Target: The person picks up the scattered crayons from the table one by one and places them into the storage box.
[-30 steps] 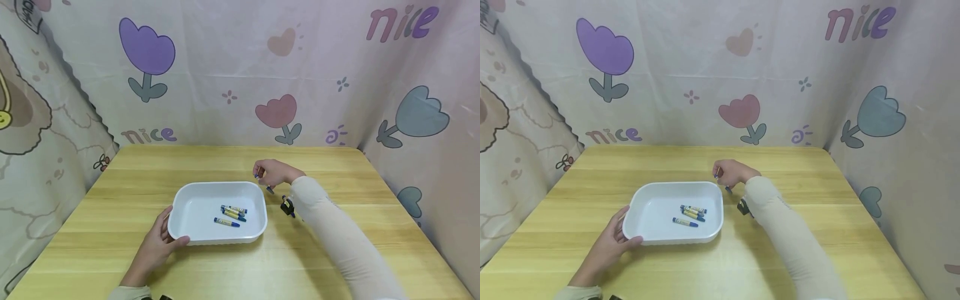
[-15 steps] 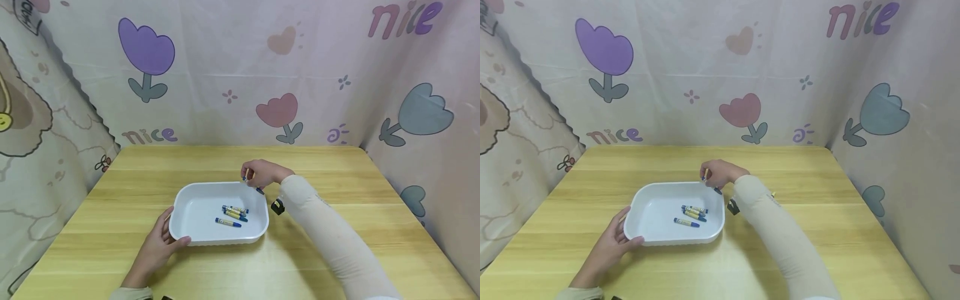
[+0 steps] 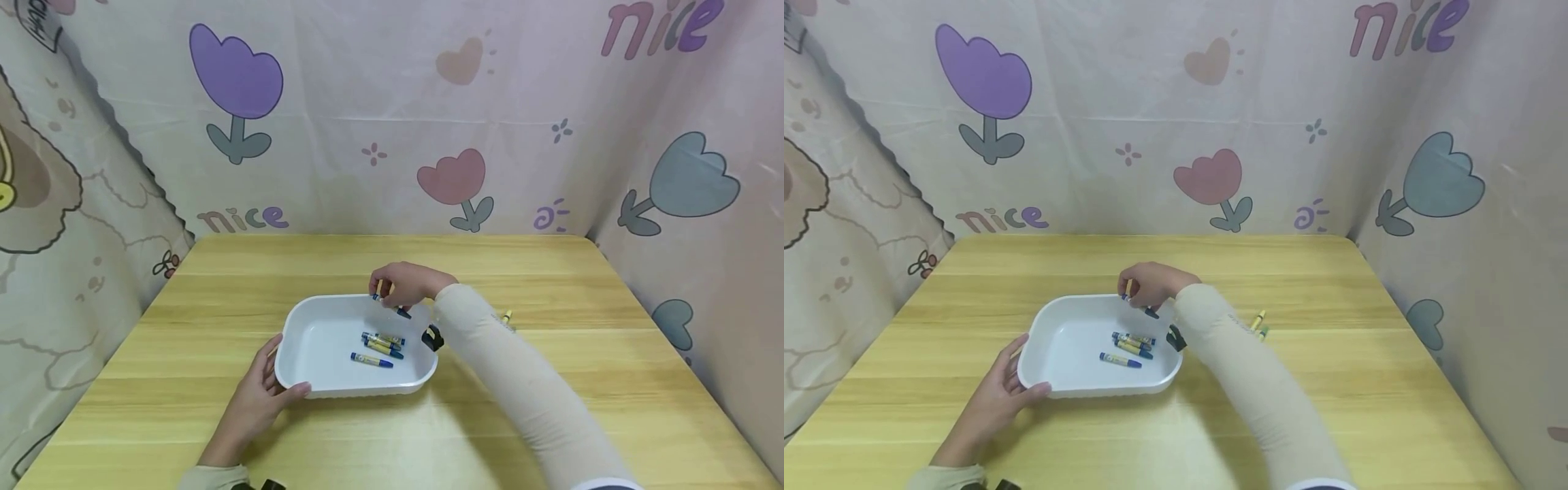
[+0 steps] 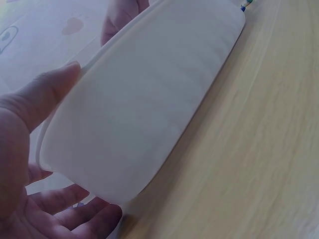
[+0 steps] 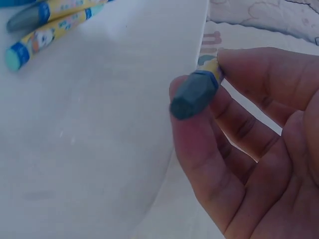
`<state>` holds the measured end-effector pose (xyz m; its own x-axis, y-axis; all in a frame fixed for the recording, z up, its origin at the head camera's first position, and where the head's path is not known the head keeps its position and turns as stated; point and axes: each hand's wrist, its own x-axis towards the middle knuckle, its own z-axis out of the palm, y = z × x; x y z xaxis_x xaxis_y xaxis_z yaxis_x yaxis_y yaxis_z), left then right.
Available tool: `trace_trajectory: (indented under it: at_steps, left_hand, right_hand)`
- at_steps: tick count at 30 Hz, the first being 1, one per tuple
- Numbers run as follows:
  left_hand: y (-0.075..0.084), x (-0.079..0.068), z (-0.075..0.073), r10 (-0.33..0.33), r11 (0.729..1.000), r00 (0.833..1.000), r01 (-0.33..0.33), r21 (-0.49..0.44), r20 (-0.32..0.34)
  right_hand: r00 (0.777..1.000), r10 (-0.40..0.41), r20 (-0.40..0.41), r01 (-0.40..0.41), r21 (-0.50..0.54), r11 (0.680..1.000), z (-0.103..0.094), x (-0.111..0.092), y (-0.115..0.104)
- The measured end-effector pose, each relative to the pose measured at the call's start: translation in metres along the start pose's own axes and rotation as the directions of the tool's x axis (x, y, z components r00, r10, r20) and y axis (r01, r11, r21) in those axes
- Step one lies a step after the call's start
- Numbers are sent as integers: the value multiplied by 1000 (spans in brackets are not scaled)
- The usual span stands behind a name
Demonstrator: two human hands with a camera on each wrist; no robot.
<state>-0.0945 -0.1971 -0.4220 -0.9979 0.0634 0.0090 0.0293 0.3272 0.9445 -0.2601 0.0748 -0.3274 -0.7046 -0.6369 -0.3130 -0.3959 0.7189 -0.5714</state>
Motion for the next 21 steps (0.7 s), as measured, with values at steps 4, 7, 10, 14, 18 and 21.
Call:
trace_trajectory:
  at_steps: [4,7,10,14,18,21]
  left_hand:
    - [0,1,0,-8,1000,1000,8,6,2]
    - [1,1,0,-14,1000,1000,14,1,4]
    - [1,0,0,-10,1000,1000,9,2,8]
    - [2,-1,-1,-1,1000,1000,1,-11,10]
    - [2,0,0,2,1000,1000,-2,-31,10]
    - [2,0,0,5,1000,1000,-4,-21,10]
  right_hand:
    - [1000,1,20,0,-19,1000,5,8,-6]
    - [999,8,43,-6,-26,1000,11,14,-10]
    - [997,17,74,-16,-19,1000,18,21,-14]
    - [992,31,119,-29,-22,999,26,27,-19]
    - [987,56,147,-52,-35,998,32,30,-25]
    - [986,62,154,-56,-46,997,37,33,-27]
